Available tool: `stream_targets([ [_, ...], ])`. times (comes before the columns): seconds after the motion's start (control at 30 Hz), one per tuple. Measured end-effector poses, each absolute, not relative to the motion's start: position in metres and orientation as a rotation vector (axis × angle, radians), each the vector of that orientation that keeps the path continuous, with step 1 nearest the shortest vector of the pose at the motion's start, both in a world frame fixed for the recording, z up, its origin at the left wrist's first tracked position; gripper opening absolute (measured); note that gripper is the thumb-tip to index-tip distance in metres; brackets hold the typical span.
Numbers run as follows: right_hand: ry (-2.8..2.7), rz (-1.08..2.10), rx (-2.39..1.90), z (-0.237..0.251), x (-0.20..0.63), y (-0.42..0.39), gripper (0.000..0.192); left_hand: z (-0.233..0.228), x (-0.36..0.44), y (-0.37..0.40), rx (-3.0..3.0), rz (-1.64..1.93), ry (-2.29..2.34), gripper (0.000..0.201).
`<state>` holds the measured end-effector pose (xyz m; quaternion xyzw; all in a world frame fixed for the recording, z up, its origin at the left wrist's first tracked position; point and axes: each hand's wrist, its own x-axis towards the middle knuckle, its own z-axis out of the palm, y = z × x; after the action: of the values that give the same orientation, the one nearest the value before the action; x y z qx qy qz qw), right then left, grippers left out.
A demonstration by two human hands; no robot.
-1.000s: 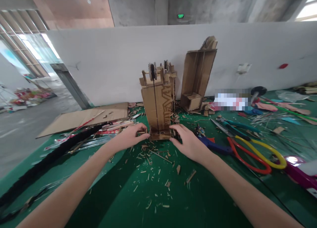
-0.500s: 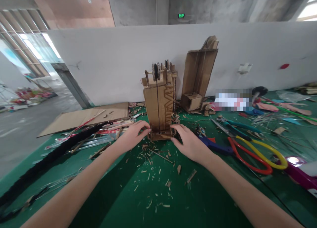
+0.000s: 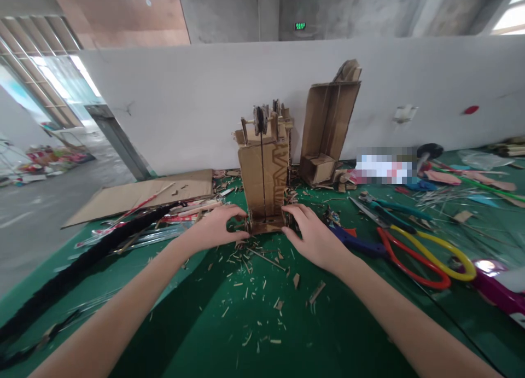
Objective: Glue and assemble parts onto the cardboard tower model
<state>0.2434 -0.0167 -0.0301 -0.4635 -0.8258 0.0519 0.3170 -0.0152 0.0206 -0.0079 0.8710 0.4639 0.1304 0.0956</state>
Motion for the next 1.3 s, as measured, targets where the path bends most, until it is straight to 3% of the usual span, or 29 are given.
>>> stream_targets([
  [0.3,-2.218,-0.144,-1.201,-0.026,0.239,-0.022,0.041,-0.007,-0.004,0.016,2.619,0.341,1.28,0.043],
  [0.43,-2.253,-0.305,-1.212,-0.024,0.23,-0.029,0.032,-0.007,0.015,0.005,2.669,0.325,1.273,0.043],
  [0.6,-2.423,-0.186,-1.119,-0.027,0.217,-0.038,0.029,-0.02,0.038,-0.006,2.733,0.4,1.355,0.042],
  [0.9,-2.382,-0.172,-1.109,-0.033,0.219,-0.033,0.036,-0.027,0.044,-0.01,2.497,0.77,1.393,0.017],
  [1.17,-2.342,-0.077,-1.132,-0.034,0.222,-0.032,0.047,-0.022,0.045,-0.014,2.612,0.648,1.5,0.042],
  [1.3,-2.351,-0.064,-1.121,-0.032,0.224,-0.033,0.047,-0.024,0.044,-0.013,2.603,0.622,1.546,0.036],
])
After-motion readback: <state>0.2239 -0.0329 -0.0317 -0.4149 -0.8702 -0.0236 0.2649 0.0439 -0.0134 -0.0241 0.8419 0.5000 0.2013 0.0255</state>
